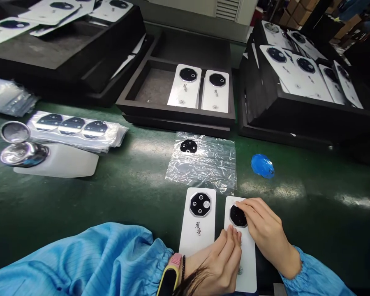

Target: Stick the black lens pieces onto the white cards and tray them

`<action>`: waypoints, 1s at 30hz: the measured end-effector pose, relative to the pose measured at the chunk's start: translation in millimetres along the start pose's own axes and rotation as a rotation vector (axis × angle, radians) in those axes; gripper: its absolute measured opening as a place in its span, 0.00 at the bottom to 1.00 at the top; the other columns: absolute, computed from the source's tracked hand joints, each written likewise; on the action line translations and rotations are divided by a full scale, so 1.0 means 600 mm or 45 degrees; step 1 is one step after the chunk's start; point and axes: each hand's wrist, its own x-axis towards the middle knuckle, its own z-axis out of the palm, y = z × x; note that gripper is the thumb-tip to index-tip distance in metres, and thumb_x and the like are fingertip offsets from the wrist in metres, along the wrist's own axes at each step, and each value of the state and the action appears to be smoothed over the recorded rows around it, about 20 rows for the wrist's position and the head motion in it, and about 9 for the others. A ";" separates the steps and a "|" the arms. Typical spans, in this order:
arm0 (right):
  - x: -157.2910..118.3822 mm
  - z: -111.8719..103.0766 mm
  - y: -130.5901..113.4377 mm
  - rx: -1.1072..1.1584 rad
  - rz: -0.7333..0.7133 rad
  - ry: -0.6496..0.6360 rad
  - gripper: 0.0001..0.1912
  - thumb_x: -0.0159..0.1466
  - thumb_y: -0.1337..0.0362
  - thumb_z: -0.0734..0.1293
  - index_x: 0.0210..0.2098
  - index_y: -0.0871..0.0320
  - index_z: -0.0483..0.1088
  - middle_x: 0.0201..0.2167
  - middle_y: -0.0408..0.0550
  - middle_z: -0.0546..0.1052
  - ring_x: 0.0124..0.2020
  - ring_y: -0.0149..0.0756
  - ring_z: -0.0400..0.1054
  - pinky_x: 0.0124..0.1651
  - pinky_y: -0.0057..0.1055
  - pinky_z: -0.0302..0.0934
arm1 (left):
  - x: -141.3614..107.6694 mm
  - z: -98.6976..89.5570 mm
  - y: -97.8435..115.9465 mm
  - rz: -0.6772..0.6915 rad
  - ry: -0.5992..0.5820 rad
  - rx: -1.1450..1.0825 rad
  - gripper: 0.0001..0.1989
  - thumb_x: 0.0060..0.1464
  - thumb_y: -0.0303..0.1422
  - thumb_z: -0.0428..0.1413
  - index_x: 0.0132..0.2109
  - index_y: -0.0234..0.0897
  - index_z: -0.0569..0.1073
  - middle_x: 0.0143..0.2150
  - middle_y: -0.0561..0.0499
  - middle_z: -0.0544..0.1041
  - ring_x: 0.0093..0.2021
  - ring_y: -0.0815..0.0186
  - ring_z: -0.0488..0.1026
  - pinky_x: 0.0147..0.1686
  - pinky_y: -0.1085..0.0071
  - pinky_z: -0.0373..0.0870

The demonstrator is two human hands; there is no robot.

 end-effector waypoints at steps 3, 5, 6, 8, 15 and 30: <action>-0.013 -0.004 0.001 -0.077 0.017 0.034 0.15 0.63 0.81 0.56 0.39 0.63 0.70 0.31 0.50 0.75 0.34 0.34 0.70 0.40 0.30 0.71 | 0.000 -0.002 0.000 0.033 -0.009 0.024 0.15 0.55 0.31 0.50 0.43 0.31 0.79 0.42 0.44 0.80 0.42 0.60 0.77 0.41 0.70 0.76; -0.027 -0.010 -0.004 -0.107 0.024 0.040 0.16 0.63 0.81 0.55 0.41 0.62 0.70 0.32 0.50 0.76 0.35 0.34 0.70 0.40 0.31 0.71 | 0.000 -0.002 0.000 0.042 -0.012 0.042 0.16 0.55 0.30 0.50 0.45 0.31 0.78 0.43 0.45 0.79 0.42 0.60 0.77 0.42 0.70 0.75; -0.036 -0.013 -0.008 -0.111 0.028 0.031 0.16 0.63 0.81 0.55 0.42 0.62 0.70 0.33 0.51 0.76 0.36 0.35 0.70 0.41 0.31 0.71 | 0.000 -0.002 0.000 0.039 -0.016 0.045 0.16 0.55 0.30 0.50 0.46 0.30 0.78 0.43 0.45 0.79 0.43 0.60 0.77 0.43 0.70 0.75; -0.052 -0.019 -0.017 -0.110 0.031 0.006 0.16 0.64 0.80 0.55 0.43 0.63 0.69 0.34 0.52 0.76 0.38 0.35 0.71 0.42 0.31 0.72 | 0.000 -0.001 0.002 0.019 -0.019 0.050 0.16 0.54 0.30 0.50 0.46 0.30 0.78 0.43 0.45 0.79 0.43 0.59 0.76 0.43 0.69 0.75; -0.064 -0.029 -0.021 -0.042 0.046 -0.003 0.13 0.66 0.76 0.55 0.41 0.62 0.70 0.33 0.50 0.76 0.36 0.34 0.71 0.40 0.28 0.71 | 0.002 -0.004 -0.001 0.064 -0.030 0.055 0.16 0.57 0.28 0.47 0.46 0.25 0.76 0.43 0.42 0.79 0.43 0.59 0.76 0.42 0.66 0.73; -0.021 -0.049 0.055 -0.522 0.043 0.242 0.13 0.66 0.73 0.56 0.37 0.57 0.70 0.27 0.45 0.77 0.28 0.36 0.72 0.31 0.33 0.67 | 0.010 0.005 0.003 -0.003 0.086 -0.126 0.12 0.55 0.28 0.51 0.41 0.23 0.76 0.41 0.37 0.76 0.41 0.55 0.73 0.38 0.62 0.67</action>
